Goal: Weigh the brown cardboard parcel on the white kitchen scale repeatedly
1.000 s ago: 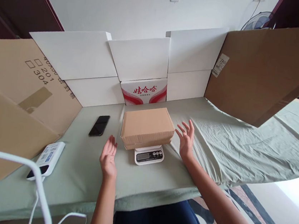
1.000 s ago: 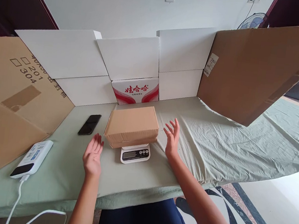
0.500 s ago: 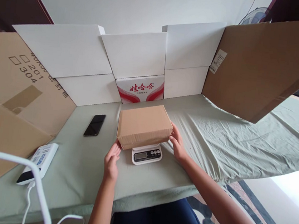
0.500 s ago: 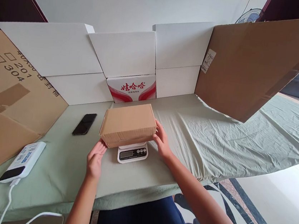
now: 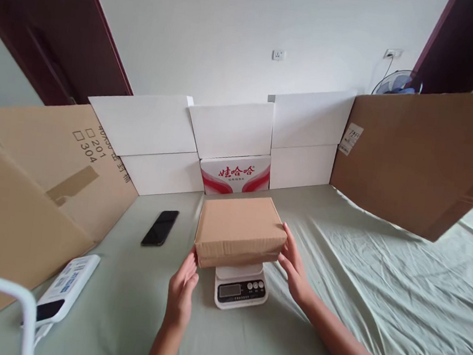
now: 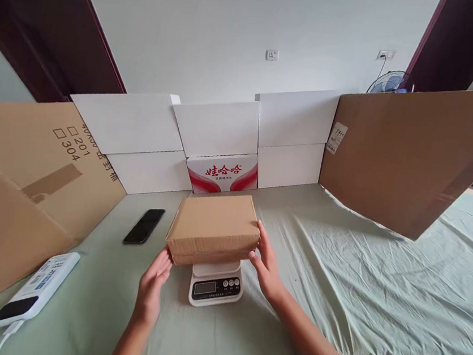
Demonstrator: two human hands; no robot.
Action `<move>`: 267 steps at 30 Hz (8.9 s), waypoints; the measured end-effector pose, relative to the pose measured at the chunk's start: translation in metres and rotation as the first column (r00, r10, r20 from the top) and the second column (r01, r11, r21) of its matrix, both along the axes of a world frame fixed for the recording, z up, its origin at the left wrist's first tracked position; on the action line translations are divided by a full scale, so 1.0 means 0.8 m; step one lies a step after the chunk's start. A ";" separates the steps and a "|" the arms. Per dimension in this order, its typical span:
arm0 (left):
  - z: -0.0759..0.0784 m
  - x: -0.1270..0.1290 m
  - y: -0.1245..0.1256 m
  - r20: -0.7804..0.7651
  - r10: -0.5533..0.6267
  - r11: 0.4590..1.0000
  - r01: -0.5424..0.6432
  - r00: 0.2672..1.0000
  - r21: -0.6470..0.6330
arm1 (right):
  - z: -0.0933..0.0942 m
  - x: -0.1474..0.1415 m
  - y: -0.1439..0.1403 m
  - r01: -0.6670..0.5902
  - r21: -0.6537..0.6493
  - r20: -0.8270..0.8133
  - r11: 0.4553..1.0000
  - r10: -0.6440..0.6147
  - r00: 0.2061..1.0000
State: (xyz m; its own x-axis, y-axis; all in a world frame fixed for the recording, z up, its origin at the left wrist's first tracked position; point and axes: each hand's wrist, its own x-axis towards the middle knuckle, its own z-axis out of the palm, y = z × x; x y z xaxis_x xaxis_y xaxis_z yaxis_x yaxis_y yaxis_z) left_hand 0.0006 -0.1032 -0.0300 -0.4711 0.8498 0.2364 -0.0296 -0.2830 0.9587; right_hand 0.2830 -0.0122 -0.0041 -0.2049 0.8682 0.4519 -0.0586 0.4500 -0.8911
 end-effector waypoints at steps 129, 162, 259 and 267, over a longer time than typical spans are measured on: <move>-0.001 0.039 -0.020 -0.023 -0.001 0.999 0.002 1.000 0.037 | -0.013 -0.005 -0.016 0.156 0.036 0.032 0.987 -0.157 0.987; 0.003 -0.025 0.155 0.033 0.042 0.999 -0.043 0.999 0.032 | -0.020 -0.063 0.156 0.176 0.020 -0.055 0.984 -0.175 0.983; 0.011 0.020 -0.007 -0.093 0.072 0.980 -0.053 0.993 0.190 | -0.010 0.004 0.002 0.155 0.183 0.077 0.971 -0.171 0.982; 0.006 0.020 -0.008 -0.090 0.077 0.993 -0.068 0.993 0.100 | -0.008 0.004 -0.001 0.071 0.116 0.096 0.991 -0.083 0.992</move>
